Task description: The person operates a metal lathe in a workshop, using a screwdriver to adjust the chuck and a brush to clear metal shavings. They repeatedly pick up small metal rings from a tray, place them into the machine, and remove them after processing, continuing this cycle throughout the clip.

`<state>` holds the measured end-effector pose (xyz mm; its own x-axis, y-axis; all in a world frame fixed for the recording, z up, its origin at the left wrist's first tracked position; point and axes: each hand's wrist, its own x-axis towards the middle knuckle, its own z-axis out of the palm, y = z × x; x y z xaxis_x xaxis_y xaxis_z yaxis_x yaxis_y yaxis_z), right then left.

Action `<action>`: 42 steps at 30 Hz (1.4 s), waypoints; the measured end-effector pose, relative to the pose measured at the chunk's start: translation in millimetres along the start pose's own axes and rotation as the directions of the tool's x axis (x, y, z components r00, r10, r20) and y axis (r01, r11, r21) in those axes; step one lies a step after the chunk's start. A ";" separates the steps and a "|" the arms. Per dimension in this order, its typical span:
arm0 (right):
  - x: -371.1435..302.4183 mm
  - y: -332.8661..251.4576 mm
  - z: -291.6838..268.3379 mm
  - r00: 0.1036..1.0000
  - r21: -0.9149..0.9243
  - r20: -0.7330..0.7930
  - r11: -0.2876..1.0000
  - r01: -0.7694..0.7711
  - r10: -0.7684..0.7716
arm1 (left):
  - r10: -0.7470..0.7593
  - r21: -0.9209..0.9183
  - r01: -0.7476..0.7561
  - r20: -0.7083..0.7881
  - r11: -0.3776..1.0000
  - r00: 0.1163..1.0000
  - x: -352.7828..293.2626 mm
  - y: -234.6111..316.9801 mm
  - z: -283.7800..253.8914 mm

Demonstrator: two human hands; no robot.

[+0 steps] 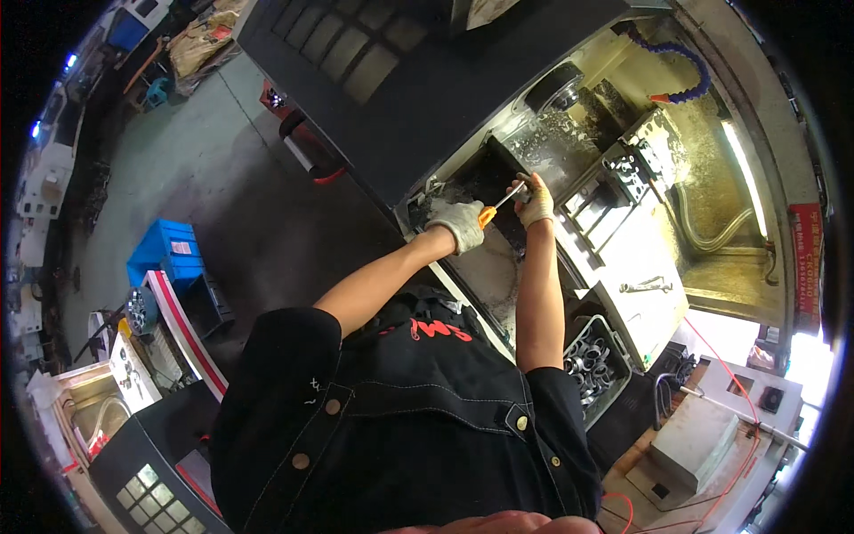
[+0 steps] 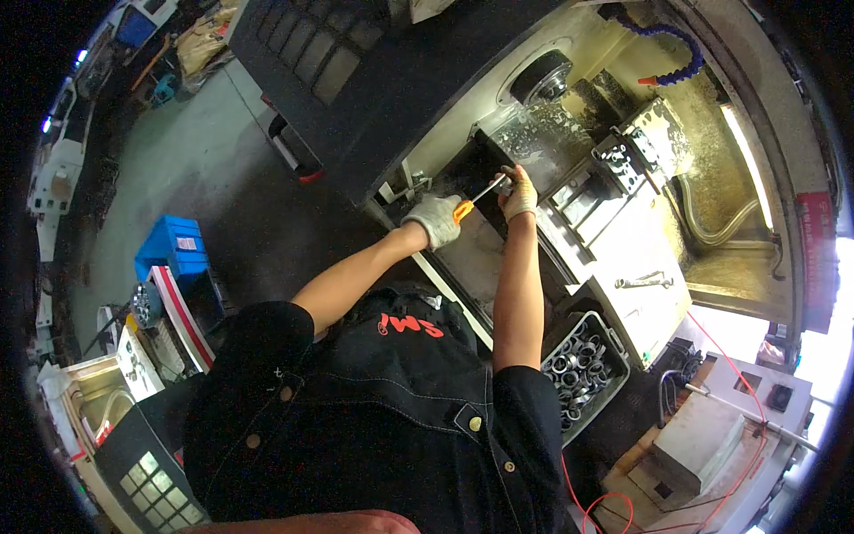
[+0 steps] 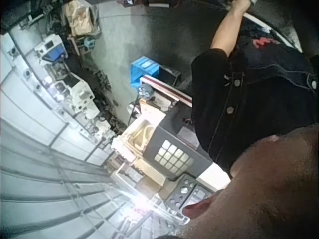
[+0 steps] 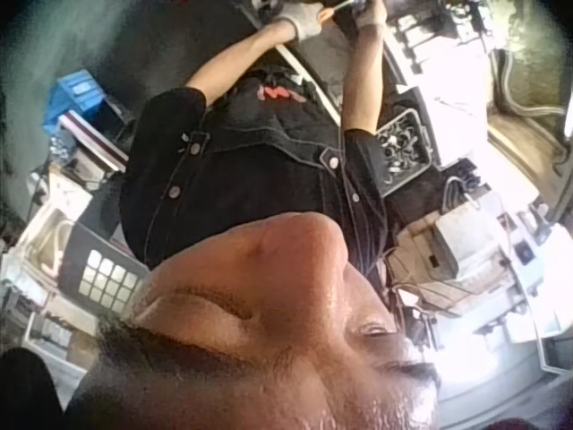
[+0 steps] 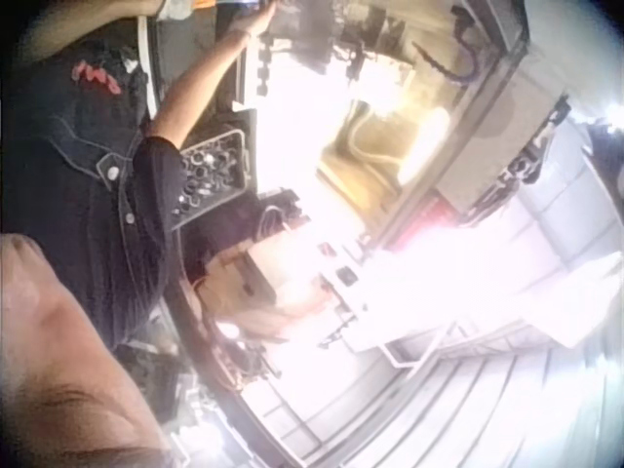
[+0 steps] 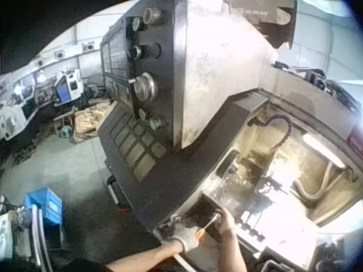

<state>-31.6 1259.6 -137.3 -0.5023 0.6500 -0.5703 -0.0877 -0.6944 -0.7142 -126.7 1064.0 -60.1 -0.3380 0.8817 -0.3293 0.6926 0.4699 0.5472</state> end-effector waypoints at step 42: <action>113.7 -164.1 15.2 0.882 -0.105 0.019 0.876 0.470 -0.471 | 0.138 -0.117 -0.190 -0.353 0.975 0.925 -3.7 26.7 -47.4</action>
<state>-87.4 1442.8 -78.8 -0.4179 0.8944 -0.1593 -0.2226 -0.2708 -0.9365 -137.2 1075.3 -7.8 -0.4418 0.8961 0.0425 0.6651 0.2954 0.6858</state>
